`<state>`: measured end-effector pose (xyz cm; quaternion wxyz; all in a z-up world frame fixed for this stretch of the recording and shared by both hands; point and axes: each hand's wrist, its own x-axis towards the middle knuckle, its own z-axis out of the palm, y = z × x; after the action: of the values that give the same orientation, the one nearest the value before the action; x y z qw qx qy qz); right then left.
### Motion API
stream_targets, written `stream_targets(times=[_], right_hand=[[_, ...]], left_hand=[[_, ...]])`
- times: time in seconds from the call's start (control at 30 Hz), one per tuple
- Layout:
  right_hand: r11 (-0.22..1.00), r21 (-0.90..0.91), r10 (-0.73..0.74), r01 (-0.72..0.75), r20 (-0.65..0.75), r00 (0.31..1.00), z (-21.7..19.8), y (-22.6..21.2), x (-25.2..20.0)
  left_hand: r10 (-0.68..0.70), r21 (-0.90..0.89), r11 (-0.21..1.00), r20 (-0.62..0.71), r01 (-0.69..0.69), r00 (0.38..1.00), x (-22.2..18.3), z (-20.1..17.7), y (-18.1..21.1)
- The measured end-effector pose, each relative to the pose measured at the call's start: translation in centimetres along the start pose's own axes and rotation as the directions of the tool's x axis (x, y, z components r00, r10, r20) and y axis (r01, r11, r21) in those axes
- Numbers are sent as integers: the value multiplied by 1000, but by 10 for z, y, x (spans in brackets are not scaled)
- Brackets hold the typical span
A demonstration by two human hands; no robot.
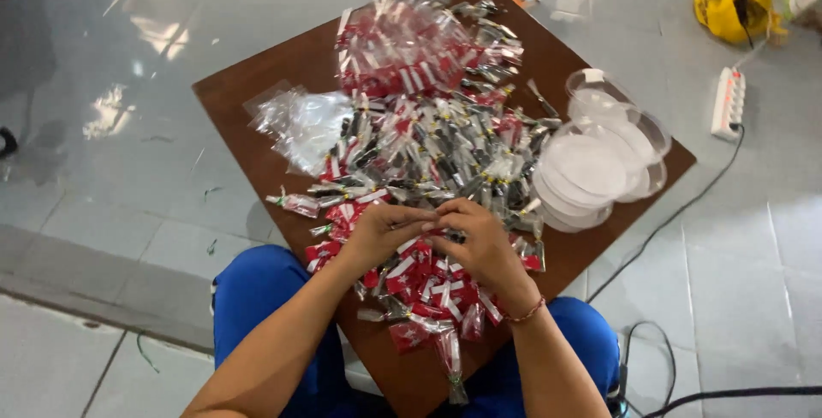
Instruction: The person picks up small individual red and white items from a pile, places them inside transparent plastic bags, and sets the bags aside on the table.
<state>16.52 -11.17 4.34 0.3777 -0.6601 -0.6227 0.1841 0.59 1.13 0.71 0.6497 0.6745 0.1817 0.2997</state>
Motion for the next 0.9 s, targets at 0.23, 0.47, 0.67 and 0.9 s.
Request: stream_targets(times=[0.23, 0.47, 0.67, 0.9], right_hand=[[974, 222, 69, -38, -133, 989, -6, 0, 5], [901, 420, 194, -114, -155, 969, 3, 0, 4], [833, 516, 261, -200, -49, 964, 3, -15, 6], [824, 535, 302, -184, -142, 943, -1, -10, 1]], left_hand=[[-138, -235, 964, -57, 121, 989, -7, -13, 32], [-173, -203, 963, 39, 178, 984, -8, -15, 8], [-241, -258, 933, 74, 252, 968, -7, -22, 14], [-241, -414, 878, 55, 242, 969, -2, -9, 9]])
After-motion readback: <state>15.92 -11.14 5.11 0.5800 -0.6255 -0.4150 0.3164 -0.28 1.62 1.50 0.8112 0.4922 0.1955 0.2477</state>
